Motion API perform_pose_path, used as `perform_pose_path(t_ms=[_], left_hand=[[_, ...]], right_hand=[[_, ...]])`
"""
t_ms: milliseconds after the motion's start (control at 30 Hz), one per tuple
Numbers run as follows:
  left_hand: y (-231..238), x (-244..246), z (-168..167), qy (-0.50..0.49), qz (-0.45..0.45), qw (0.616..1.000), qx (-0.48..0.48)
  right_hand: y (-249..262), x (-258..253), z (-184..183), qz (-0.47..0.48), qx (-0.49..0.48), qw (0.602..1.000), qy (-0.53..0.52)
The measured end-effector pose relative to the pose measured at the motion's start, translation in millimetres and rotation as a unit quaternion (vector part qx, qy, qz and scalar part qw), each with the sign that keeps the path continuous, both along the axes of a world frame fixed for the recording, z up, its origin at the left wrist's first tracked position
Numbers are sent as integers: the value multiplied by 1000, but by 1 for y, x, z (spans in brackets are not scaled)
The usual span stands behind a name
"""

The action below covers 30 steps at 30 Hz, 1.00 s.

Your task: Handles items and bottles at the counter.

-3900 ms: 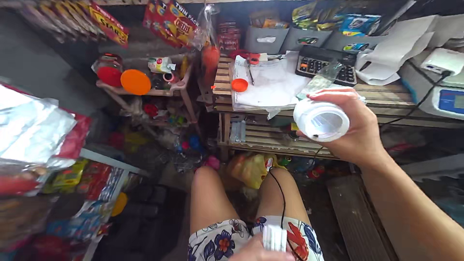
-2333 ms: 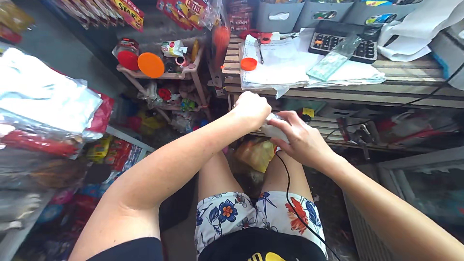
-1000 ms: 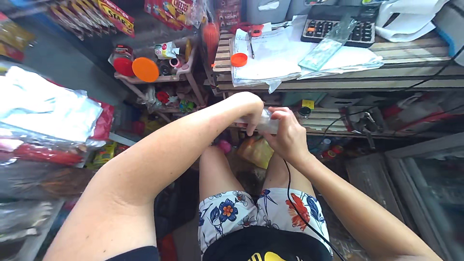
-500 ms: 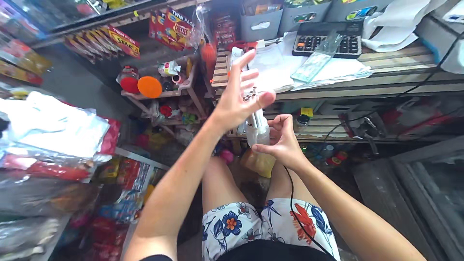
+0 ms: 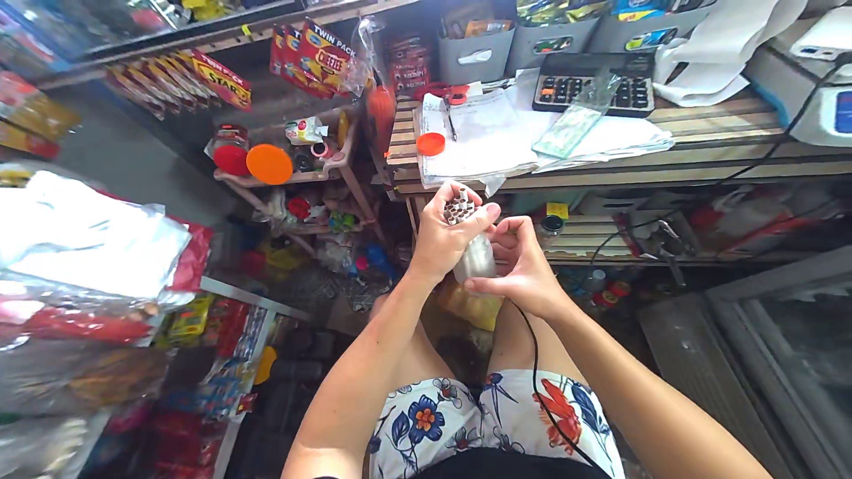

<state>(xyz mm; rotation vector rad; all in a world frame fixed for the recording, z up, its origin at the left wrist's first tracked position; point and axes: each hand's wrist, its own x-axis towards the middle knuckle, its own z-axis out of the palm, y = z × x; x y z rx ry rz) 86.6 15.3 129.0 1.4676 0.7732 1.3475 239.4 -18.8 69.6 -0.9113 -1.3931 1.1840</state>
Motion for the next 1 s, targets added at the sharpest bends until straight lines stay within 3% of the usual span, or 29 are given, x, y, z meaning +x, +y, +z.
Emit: perform_pose_path(t_ms=[200, 367, 433, 500, 600, 733, 900, 1000], left_hand=[[3, -5, -5, 17, -84, 996, 37], [3, -13, 1, -2, -231, 972, -49], [0, -9, 1, 17, -198, 979, -45], [-4, -3, -5, 40, -92, 995, -12], [-19, 15, -18, 16, 61, 998, 12], [-21, 12, -15, 65, 74, 994, 42], [-10, 0, 6, 186, 59, 945, 263], [-12, 11, -8, 234, 97, 931, 263]], right_hand=[[2, 2, -4, 64, -58, 993, 78], [4, 10, -7, 191, -67, 971, 128], [0, 7, -6, 118, -41, 987, 102], [-5, 1, -6, -22, 47, 999, 6], [-7, -6, -12, -165, 154, 966, -124], [-10, -2, -10, -119, 121, 981, -97], [-4, 9, -7, -44, 78, 993, -77], [-7, 6, -6, -60, 81, 992, -78]])
